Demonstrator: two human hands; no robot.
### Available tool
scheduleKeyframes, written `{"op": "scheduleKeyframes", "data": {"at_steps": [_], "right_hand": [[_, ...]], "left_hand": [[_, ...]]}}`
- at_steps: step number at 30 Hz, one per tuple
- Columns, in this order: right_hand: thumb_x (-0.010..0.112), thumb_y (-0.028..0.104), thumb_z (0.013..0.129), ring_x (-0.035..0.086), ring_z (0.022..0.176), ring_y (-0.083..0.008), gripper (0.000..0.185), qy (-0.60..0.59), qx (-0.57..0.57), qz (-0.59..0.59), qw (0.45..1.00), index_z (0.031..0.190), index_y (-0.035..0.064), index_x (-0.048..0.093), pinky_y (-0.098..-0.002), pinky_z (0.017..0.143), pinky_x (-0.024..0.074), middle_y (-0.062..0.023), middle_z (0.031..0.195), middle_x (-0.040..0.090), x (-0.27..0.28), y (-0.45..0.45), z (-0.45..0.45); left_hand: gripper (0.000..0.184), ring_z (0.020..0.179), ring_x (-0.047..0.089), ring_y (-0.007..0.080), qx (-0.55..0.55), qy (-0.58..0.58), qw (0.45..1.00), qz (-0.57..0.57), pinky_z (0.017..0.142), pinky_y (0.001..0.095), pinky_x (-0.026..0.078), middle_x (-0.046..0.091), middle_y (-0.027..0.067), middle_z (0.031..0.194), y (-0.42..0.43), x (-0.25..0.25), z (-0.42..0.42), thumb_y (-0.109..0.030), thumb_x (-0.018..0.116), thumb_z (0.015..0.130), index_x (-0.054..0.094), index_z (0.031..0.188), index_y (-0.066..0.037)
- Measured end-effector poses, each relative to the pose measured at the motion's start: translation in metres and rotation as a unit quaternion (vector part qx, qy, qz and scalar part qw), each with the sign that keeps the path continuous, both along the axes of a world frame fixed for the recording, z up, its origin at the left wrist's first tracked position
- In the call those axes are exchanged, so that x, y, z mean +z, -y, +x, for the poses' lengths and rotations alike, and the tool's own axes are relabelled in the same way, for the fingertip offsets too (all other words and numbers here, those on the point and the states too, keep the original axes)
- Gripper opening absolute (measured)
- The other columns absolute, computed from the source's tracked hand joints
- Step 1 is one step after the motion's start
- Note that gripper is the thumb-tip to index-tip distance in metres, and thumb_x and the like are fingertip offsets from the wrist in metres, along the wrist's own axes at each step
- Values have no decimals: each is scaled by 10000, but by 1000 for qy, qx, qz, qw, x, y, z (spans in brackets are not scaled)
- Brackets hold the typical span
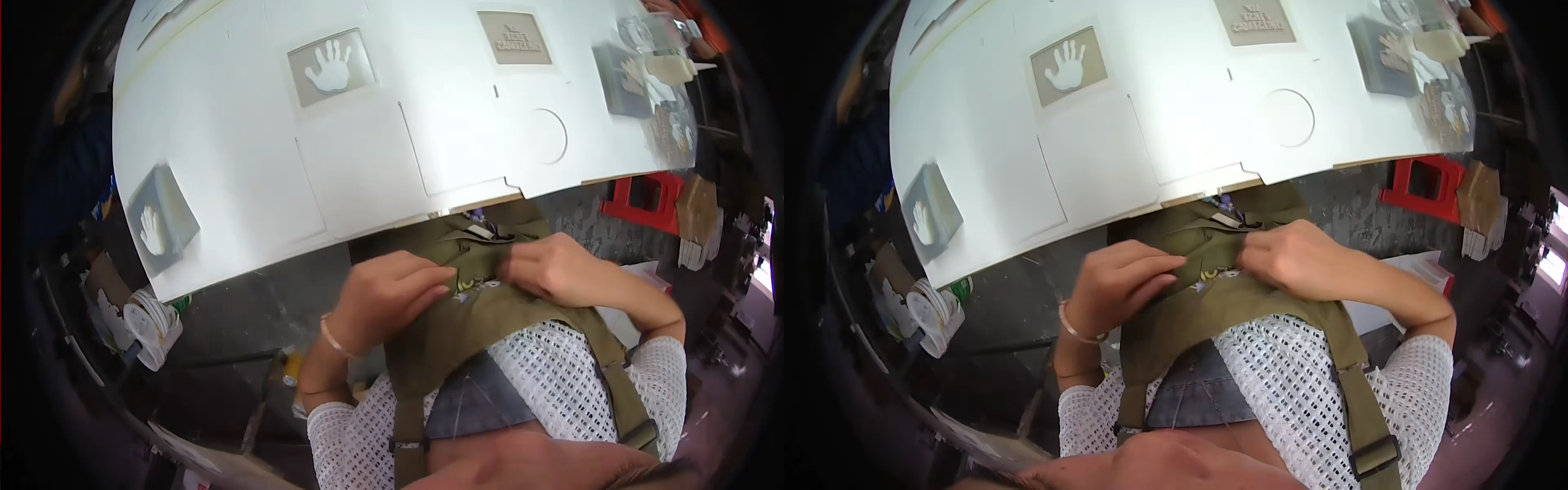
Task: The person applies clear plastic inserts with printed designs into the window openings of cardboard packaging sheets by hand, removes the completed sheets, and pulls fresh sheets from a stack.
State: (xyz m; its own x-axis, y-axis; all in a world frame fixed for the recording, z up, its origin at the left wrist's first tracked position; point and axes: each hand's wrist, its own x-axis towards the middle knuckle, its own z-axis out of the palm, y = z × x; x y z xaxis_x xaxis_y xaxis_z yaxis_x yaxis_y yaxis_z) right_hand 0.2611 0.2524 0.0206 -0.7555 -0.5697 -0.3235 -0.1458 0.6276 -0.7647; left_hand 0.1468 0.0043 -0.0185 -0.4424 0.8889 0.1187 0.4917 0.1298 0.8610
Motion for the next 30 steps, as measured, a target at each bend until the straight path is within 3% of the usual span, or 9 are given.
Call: {"op": "scheduleKeyframes", "data": {"at_steps": [2, 3, 7, 10, 14, 17, 20, 23, 30], "right_hand": [[591, 48, 813, 612, 730, -302, 109, -64, -183, 107, 975, 913, 34, 633, -374, 617, 499, -117, 859, 615, -34, 2, 36], [591, 48, 813, 612, 730, -302, 109, -74, -186, 109, 974, 913, 34, 633, -374, 617, 499, -117, 859, 615, -44, 3, 43], [635, 148, 806, 617, 767, -323, 209, -133, -316, -25, 939, 986, 42, 628, -383, 673, 503, -121, 909, 631, -81, 3, 51], [669, 276, 772, 630, 741, -327, 258, -119, -207, 125, 963, 894, 52, 629, -394, 625, 495, -127, 842, 649, -83, 17, 46], [652, 327, 784, 616, 642, -349, 316, -109, -180, 262, 942, 840, 23, 590, -422, 551, 477, -168, 682, 624, -87, 28, 42], [607, 358, 817, 616, 615, -349, 340, -125, -193, 262, 937, 804, 19, 599, -426, 538, 478, -166, 614, 607, -88, 31, 41], [598, 194, 707, 652, 637, -276, 133, -195, -155, 296, 922, 662, 80, 652, -394, 528, 494, -114, 681, 653, -89, 38, 36], [591, 159, 659, 637, 593, -244, 87, -289, -87, 246, 921, 649, 110, 661, -377, 487, 471, -78, 631, 637, -89, 55, 29], [587, 119, 617, 583, 530, -175, 85, -357, -17, 224, 907, 545, 124, 631, -328, 359, 364, -43, 576, 577, -39, 76, 43]], "left_hand": [[201, 763, 615, 251, -53, 15, 998, -19, 648, 317, 499, 647, 67, 865, -9, -22, 23, -111, 678, 749, 672, 942, -55], [215, 787, 606, 261, -10, -31, 999, -25, 681, 328, 495, 639, 58, 875, -16, -32, 33, -130, 664, 764, 667, 968, -64], [176, 794, 568, 286, 38, -92, 993, -59, 712, 368, 477, 603, 69, 843, -29, -53, 62, -151, 640, 784, 659, 941, -75], [106, 750, 543, 306, -34, -109, 984, -139, 675, 386, 465, 577, 103, 792, -24, -62, 66, -141, 629, 786, 641, 850, -57], [81, 732, 533, 314, -140, -81, 983, -85, 652, 391, 452, 568, 126, 779, -23, -58, 71, -116, 628, 783, 612, 781, -37], [49, 734, 546, 309, -92, -87, 990, -63, 660, 377, 453, 576, 118, 781, -25, -49, 70, -79, 633, 777, 628, 803, -37], [148, 806, 581, 294, 33, -64, 997, 1, 701, 350, 468, 605, 129, 841, -33, -40, 60, -28, 642, 765, 643, 913, -32], [166, 903, 613, 305, 109, 9, 994, -5, 788, 351, 476, 642, 149, 964, -38, -45, 39, -31, 571, 837, 633, 988, -7], [269, 967, 623, 272, -88, 176, 976, -91, 831, 318, 466, 634, 168, 1066, -43, -76, 34, -154, 472, 936, 607, 1142, -47]]}}
